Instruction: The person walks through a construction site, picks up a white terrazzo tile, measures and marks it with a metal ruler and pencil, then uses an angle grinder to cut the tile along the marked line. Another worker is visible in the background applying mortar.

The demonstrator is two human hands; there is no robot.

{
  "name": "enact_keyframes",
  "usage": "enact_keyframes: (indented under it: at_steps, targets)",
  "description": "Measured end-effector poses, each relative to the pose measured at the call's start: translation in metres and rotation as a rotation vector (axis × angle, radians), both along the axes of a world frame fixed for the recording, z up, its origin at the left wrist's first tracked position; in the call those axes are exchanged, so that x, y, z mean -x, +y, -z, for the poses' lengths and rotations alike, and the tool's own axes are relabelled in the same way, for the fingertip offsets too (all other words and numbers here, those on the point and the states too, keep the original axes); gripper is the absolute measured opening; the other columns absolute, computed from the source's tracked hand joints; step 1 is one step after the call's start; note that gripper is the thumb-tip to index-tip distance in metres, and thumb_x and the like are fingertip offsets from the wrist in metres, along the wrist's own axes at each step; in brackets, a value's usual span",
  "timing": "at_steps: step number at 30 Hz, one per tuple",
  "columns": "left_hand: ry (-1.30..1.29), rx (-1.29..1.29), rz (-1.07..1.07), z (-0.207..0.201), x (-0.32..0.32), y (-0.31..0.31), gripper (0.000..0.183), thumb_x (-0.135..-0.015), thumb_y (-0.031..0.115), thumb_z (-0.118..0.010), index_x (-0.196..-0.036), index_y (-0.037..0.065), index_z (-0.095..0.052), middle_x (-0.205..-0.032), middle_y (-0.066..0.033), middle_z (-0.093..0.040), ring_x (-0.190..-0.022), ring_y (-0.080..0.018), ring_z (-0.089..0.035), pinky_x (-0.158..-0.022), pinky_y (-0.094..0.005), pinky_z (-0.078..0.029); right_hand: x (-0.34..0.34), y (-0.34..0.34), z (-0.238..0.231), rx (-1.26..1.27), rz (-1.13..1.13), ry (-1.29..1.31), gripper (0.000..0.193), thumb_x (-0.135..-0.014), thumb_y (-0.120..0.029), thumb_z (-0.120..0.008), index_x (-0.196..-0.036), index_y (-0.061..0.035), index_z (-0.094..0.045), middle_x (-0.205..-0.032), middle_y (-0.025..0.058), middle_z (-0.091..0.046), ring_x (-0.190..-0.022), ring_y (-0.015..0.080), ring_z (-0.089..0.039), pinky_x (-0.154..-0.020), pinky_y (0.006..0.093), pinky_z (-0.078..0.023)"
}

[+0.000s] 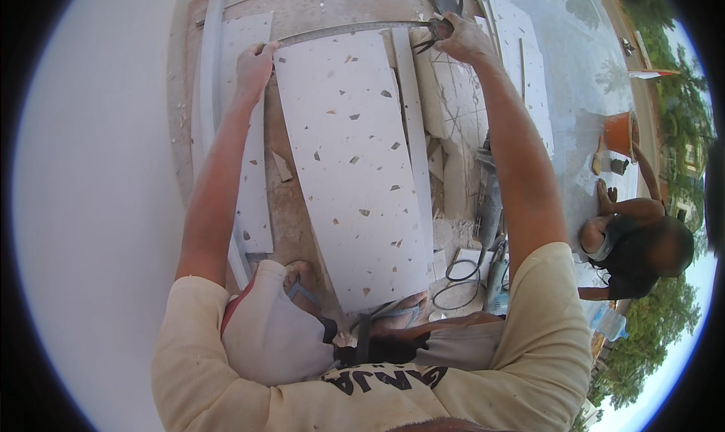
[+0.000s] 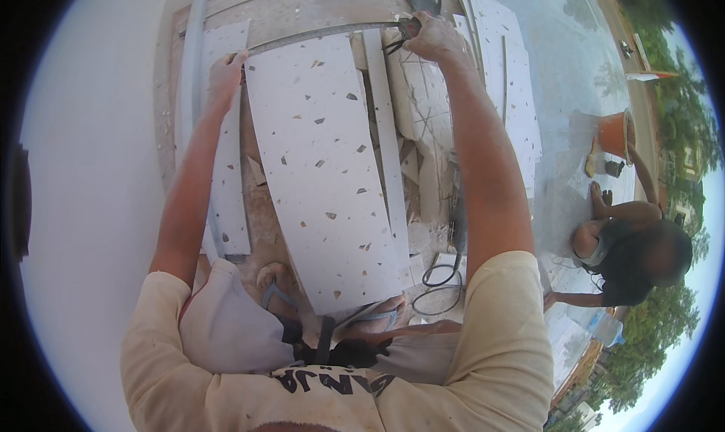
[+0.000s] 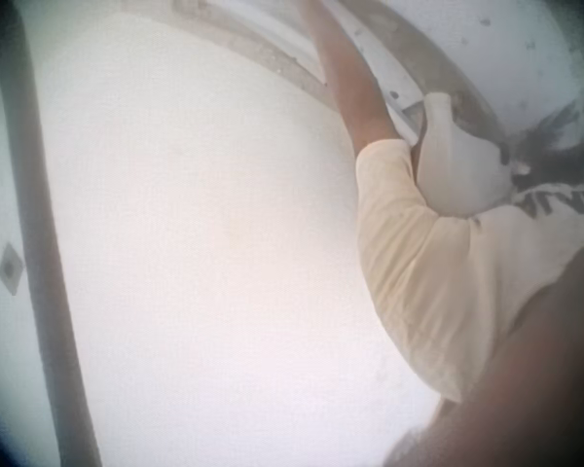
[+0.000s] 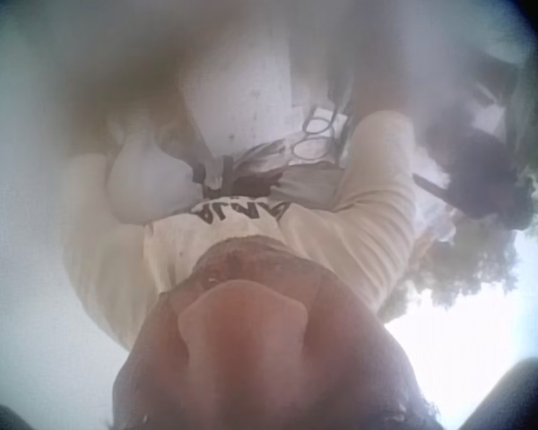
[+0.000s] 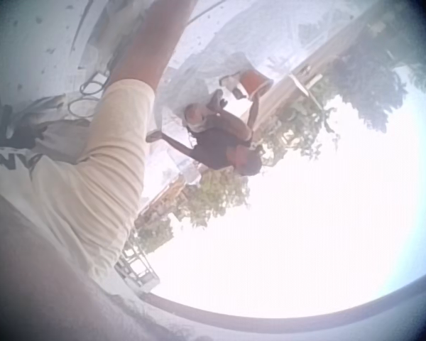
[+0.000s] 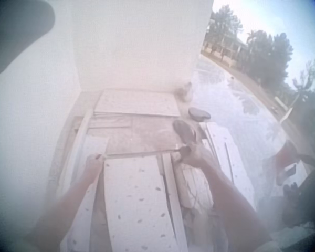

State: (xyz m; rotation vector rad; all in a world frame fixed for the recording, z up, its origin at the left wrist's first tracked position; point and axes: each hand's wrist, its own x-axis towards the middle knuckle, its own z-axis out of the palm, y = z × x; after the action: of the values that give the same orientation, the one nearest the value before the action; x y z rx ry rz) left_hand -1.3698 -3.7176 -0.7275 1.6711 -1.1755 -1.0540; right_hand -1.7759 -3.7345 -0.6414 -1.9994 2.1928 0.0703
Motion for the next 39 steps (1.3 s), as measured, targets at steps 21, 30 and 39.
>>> enact_keyframes:
  at_steps: [21,30,39]
  targets:
    - [-0.514,0.447,0.449,-0.009,0.100,-0.036,0.026,-0.094,0.029,-0.063,-0.106,0.009,-0.074,-0.104,-0.0123,-0.072,-0.098,-0.0333,-0.068,-0.090,-0.0406,-0.051,0.004,0.004,0.015,0.106,-0.078,-0.004,0.099,-0.065,-0.049,-0.089,-0.148,-0.0185,-0.047,-0.131,0.0193,-0.060,-0.126,0.0342,-0.056,-0.106,0.0435,-0.047]
    - [-0.505,0.510,0.461,-0.002,0.096,-0.041,0.024,-0.094,0.027,-0.063,-0.105,0.009,-0.074,-0.102,-0.0115,-0.072,-0.097,-0.0327,-0.068,-0.087,-0.0397,-0.052,-0.006,0.010,0.007,0.273,0.079,-0.243,0.094,-0.071,-0.055,-0.084,-0.144,-0.0059,-0.050,-0.127,0.0201,-0.062,-0.117,0.0318,-0.062,-0.098,0.0419,-0.051]
    - [-0.486,0.527,0.492,-0.003,0.098,-0.043,0.023,-0.094,0.026,-0.063,-0.105,0.009,-0.074,-0.102,-0.0133,-0.072,-0.096,-0.0349,-0.068,-0.087,-0.0414,-0.052,-0.034,0.002,0.023,0.367,0.434,-1.373,0.055,-0.103,-0.048,-0.048,-0.112,0.0018,-0.069,-0.086,0.0103,-0.073,-0.067,0.0136,-0.064,-0.064,0.0284,-0.056]
